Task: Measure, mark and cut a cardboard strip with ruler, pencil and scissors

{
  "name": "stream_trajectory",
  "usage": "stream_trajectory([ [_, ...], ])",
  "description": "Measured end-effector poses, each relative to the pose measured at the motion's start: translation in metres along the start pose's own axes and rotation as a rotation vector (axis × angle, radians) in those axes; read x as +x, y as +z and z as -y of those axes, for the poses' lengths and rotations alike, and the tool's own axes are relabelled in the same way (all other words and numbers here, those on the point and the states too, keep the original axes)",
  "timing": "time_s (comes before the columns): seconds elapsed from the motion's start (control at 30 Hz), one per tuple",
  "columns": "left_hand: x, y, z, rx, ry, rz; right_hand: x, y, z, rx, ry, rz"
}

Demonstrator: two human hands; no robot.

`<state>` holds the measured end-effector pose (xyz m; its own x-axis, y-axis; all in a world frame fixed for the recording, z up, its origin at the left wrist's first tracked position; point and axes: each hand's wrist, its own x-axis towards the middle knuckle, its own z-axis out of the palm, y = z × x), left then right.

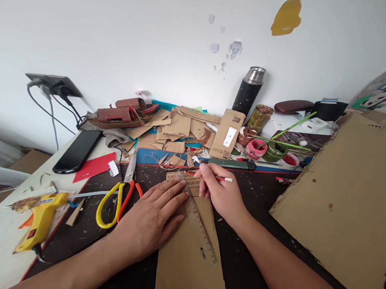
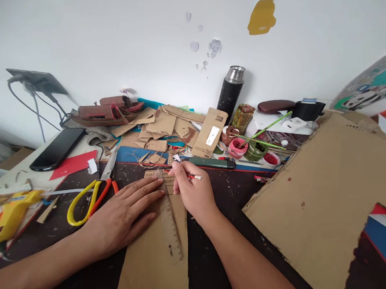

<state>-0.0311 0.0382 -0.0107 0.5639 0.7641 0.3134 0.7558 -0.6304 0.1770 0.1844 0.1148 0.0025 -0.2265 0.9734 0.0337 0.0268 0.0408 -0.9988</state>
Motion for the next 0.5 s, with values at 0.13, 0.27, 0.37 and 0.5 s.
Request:
stream_trajectory([
  [0.13,-0.0002,0.0002,0.0004,-0.007,-0.011,0.001,-0.0006,0.0002,-0.0003,-0.031,-0.016,0.008],
  [0.27,0.0005,-0.0006,0.0009,0.001,0.005,0.0,-0.0014,0.0006,-0.0007,-0.058,-0.033,0.01],
  [0.37,0.0011,-0.0013,0.0007,0.004,0.007,-0.001,-0.0027,0.0005,-0.0015,-0.092,-0.058,0.01],
  [0.5,0.0011,-0.001,0.0006,-0.004,0.004,-0.001,-0.0049,0.0003,-0.0025,-0.147,-0.099,0.005],
])
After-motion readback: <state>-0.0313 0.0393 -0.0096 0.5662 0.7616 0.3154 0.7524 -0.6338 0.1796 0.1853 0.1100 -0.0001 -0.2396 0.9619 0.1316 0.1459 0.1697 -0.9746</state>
